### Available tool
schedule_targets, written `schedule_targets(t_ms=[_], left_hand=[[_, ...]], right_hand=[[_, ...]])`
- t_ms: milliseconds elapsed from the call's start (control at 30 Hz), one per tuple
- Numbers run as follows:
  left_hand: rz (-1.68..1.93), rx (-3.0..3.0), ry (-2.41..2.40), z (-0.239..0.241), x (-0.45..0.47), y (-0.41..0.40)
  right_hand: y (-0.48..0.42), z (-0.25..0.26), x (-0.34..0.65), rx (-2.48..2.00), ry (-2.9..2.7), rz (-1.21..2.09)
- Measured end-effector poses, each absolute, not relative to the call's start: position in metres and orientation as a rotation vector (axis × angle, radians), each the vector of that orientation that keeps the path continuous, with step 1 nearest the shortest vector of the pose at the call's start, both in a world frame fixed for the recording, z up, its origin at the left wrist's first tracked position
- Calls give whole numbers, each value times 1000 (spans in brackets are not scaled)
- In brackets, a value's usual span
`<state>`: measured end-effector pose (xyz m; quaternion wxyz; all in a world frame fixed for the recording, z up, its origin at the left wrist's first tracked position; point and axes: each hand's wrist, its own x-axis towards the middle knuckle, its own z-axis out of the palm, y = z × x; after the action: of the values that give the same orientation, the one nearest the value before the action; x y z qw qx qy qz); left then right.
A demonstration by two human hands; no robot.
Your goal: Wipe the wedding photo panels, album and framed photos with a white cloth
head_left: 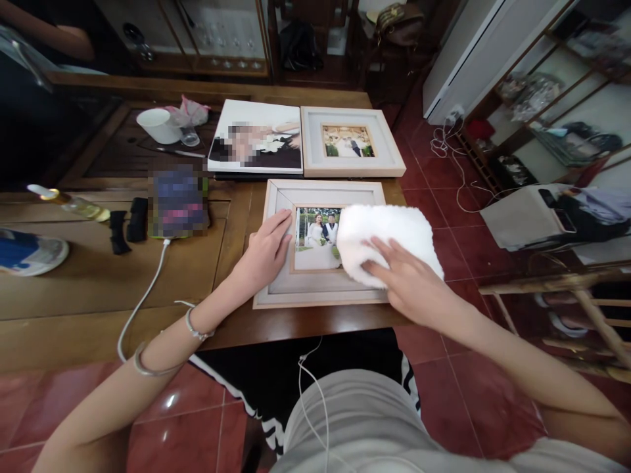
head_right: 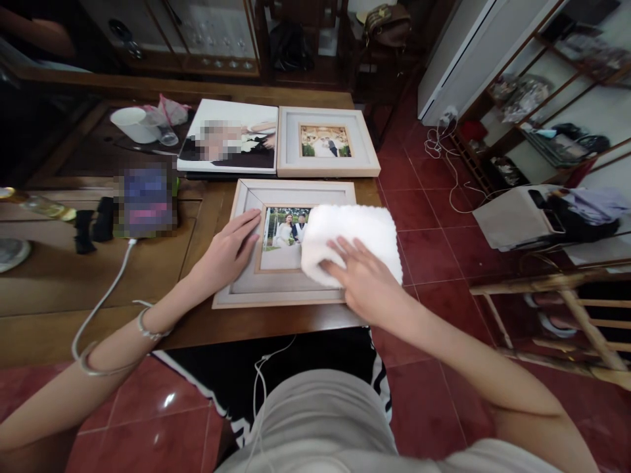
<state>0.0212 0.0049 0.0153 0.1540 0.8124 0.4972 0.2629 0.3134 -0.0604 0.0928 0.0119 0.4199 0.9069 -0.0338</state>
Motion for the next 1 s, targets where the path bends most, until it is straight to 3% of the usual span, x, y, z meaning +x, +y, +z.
schedule_targets(t_ms=[267, 700, 1000], left_hand=[[851, 2287, 1414, 11, 20, 6], [857, 2247, 1482, 14, 26, -1], [785, 2294, 1440, 13, 22, 3]], right_hand=[[41, 79, 304, 1425, 2759, 87], [-101, 122, 310, 1046, 2782, -413], [-27, 76, 307, 1564, 2899, -298]])
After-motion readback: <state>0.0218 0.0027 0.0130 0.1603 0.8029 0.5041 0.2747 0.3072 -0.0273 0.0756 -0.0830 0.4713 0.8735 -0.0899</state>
